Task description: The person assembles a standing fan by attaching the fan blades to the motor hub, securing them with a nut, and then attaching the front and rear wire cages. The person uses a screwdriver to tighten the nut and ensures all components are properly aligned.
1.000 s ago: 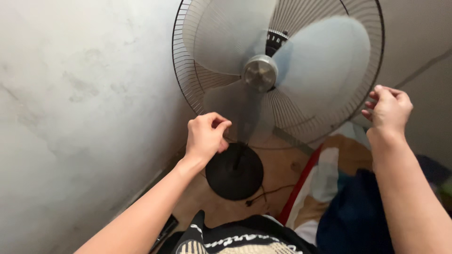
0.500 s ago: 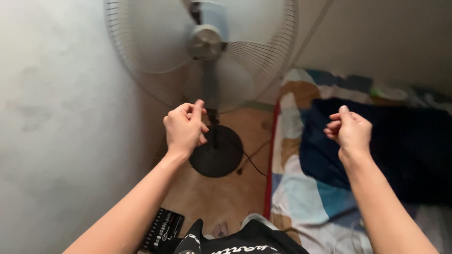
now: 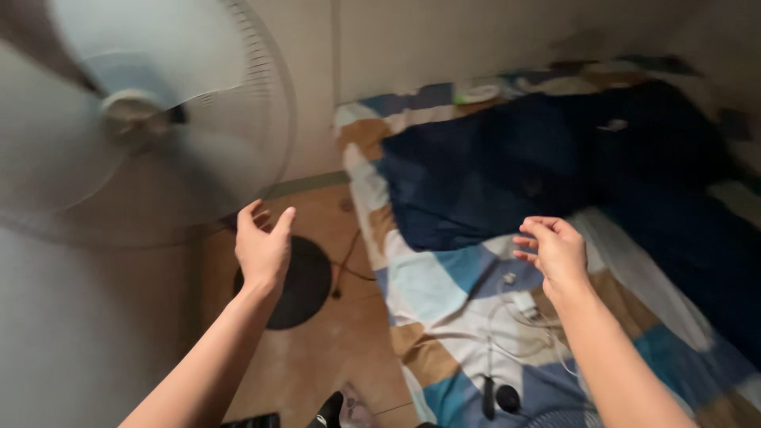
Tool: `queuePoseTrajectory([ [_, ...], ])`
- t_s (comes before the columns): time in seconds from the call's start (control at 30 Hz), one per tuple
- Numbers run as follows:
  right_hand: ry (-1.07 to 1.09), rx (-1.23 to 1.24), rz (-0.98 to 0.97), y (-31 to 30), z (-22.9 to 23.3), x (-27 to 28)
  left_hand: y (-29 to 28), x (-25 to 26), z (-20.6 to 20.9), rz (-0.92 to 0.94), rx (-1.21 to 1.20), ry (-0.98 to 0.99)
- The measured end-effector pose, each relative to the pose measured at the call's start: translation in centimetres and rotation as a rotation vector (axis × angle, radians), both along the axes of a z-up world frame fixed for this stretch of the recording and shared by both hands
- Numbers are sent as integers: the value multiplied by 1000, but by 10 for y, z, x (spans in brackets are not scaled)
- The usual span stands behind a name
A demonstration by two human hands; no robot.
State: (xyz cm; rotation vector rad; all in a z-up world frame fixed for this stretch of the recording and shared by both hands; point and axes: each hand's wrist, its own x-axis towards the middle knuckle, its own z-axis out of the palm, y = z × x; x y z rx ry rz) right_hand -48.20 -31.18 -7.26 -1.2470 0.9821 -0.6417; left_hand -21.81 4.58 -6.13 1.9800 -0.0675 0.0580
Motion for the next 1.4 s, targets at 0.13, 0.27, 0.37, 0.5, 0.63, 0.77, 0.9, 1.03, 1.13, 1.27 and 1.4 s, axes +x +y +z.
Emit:
queuePoseTrajectory([
  [0.13,-47,-34,-66,-29,-19,-77,-35,-34,3,-75,-19,52],
  [0.27,-47,-17,-113,-39,-44,-156,-59,-80,-8,-172,-24,39],
  [0.37,69,55,-180,-28,-57,-214,-65,-122,-20,-212,-1,64],
  [0.5,213,126,-227,-2,-81,-278,-59,-173,-42,-234,-35,139],
  [0.63,337,140,-174,14,-120,-320,-42,-220,-64,-235,-88,354],
  [0.77,396,150,-30,26,-169,-349,-12,-258,-81,-278,-11,491],
  [0.9,491,93,158,43,-215,-364,9,-287,-89,-333,-136,800],
  [1.03,475,195,258,65,-234,-359,32,-302,-112,-431,-333,1041],
  [1.13,437,321,232,88,-228,-356,41,-310,-136,-431,-361,1110],
  [1.27,415,446,230,112,-226,-347,46,-316,-160,-422,-273,1171],
  [1.4,479,445,256,134,-238,-346,42,-324,-181,-475,-227,1176],
])
